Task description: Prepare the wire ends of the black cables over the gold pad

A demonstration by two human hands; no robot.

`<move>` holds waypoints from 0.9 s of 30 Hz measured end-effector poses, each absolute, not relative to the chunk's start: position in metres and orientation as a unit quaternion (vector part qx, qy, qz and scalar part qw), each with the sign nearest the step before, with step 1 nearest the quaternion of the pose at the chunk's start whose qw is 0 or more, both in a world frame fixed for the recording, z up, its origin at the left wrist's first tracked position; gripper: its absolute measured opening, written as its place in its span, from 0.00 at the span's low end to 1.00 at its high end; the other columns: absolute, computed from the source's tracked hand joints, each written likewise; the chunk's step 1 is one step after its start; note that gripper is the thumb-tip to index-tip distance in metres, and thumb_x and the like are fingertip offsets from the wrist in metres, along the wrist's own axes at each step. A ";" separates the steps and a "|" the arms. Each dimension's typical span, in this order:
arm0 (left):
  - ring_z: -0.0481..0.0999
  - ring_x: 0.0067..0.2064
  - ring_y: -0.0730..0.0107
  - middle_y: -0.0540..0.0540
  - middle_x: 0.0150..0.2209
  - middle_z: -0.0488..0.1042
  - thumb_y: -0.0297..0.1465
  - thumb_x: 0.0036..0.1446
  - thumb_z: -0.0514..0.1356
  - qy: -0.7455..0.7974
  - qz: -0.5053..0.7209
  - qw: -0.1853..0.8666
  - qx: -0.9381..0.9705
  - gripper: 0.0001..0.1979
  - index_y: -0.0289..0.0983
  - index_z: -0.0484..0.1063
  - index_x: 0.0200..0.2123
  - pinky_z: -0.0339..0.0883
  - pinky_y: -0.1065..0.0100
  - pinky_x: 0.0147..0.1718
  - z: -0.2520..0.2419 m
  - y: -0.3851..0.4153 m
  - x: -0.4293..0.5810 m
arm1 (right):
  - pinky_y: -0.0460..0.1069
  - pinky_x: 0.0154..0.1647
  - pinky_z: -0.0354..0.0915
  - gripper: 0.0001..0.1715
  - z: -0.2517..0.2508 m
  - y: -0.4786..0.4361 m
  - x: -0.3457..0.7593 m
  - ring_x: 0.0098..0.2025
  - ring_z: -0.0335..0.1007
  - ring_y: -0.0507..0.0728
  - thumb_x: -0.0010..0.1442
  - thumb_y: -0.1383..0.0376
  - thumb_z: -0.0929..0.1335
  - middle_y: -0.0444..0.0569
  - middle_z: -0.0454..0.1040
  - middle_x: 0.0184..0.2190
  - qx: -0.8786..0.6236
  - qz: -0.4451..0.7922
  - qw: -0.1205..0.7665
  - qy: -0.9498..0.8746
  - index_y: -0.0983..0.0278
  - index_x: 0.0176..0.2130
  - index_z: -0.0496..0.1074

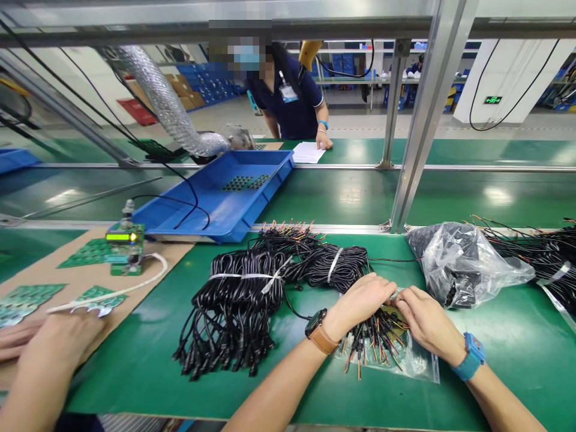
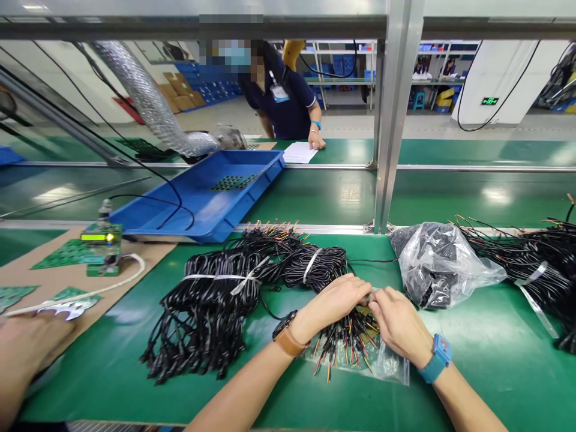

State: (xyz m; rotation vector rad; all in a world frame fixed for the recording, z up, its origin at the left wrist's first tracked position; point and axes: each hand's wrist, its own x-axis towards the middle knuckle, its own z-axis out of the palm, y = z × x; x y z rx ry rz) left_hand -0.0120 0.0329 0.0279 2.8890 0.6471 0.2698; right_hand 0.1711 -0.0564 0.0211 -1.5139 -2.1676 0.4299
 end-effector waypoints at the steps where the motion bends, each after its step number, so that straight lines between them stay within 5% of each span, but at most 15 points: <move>1: 0.73 0.36 0.65 0.48 0.33 0.74 0.25 0.67 0.59 0.216 0.091 0.078 0.969 0.07 0.36 0.67 0.34 0.63 0.64 0.40 0.029 0.032 -0.013 | 0.53 0.39 0.66 0.15 0.021 -0.057 0.171 0.36 0.67 0.58 0.75 0.63 0.56 0.48 0.68 0.33 -0.548 0.153 0.225 -0.791 0.61 0.38 0.64; 5: 0.70 0.42 0.61 0.45 0.36 0.71 0.22 0.66 0.57 0.226 0.101 0.040 0.968 0.07 0.36 0.67 0.33 0.62 0.61 0.45 0.036 0.029 -0.017 | 0.53 0.40 0.66 0.14 0.022 -0.058 0.172 0.36 0.67 0.58 0.75 0.64 0.56 0.49 0.69 0.33 -0.544 0.144 0.222 -0.796 0.61 0.38 0.66; 13: 0.67 0.40 0.62 0.47 0.32 0.72 0.19 0.64 0.56 0.224 0.094 0.073 0.967 0.10 0.36 0.69 0.31 0.58 0.60 0.45 0.030 0.036 -0.017 | 0.53 0.41 0.67 0.16 0.027 -0.057 0.175 0.38 0.70 0.59 0.75 0.64 0.55 0.51 0.73 0.35 -0.559 0.151 0.320 -0.749 0.60 0.39 0.67; 18: 0.67 0.39 0.61 0.46 0.30 0.72 0.20 0.65 0.55 0.218 0.078 0.045 0.972 0.12 0.36 0.70 0.29 0.56 0.58 0.44 0.028 0.036 -0.014 | 0.53 0.39 0.67 0.16 0.024 -0.055 0.172 0.36 0.69 0.59 0.75 0.63 0.56 0.50 0.71 0.33 -0.535 0.171 0.268 -0.783 0.61 0.38 0.67; 27: 0.68 0.38 0.61 0.45 0.30 0.73 0.23 0.67 0.54 0.224 0.082 0.023 0.971 0.12 0.36 0.69 0.30 0.57 0.58 0.42 0.027 0.033 -0.013 | 0.52 0.40 0.67 0.16 0.019 -0.054 0.174 0.36 0.71 0.58 0.75 0.62 0.56 0.49 0.72 0.33 -0.534 0.195 0.301 -0.766 0.60 0.38 0.67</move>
